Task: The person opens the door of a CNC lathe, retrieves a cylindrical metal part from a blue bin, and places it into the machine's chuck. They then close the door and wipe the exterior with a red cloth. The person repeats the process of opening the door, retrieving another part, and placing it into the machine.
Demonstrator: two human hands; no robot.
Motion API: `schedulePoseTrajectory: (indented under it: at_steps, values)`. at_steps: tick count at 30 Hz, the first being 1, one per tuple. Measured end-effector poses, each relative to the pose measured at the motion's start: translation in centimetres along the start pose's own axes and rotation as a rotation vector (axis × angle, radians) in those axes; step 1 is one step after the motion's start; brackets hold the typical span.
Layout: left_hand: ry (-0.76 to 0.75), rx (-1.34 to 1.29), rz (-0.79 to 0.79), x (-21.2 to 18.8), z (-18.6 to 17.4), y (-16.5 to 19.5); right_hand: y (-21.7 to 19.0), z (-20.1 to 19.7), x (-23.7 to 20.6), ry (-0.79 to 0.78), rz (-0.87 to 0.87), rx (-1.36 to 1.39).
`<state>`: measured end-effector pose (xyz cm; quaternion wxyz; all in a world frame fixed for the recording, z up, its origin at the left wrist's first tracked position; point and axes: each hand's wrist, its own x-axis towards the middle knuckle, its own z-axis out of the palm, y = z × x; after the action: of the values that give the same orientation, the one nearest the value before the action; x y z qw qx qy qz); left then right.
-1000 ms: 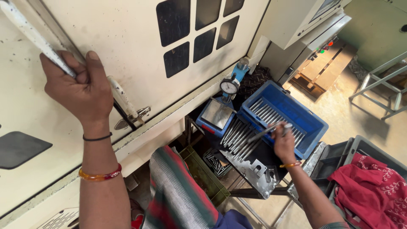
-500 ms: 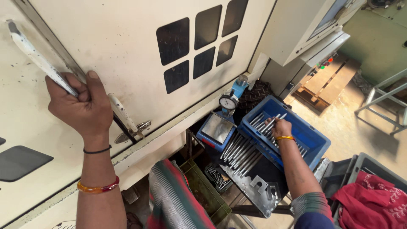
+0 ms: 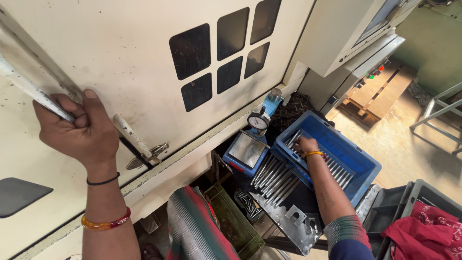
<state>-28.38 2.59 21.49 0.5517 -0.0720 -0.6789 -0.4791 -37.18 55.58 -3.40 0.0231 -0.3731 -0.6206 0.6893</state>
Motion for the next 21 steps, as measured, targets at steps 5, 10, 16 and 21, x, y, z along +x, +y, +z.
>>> schedulePoseTrajectory:
  at_steps: [5, 10, 16, 21]
  values:
    - [-0.014, 0.003, 0.017, -0.2, -0.1, -0.3, 0.3, -0.9, 1.1, 0.263, -0.194, -0.178]
    - [-0.003, 0.006, 0.001, -0.2, -0.1, -0.3, 0.2, -1.4, 2.4, 0.361, -0.504, -0.672]
    - [0.006, 0.009, 0.013, 0.0, 0.0, -0.2, 0.1, -0.3, 3.6, 0.217, -0.597, -0.944]
    - [0.006, 0.042, 0.109, -0.1, 0.1, -0.8, 0.6, -0.7, 3.6, 0.131, -0.595, -1.008]
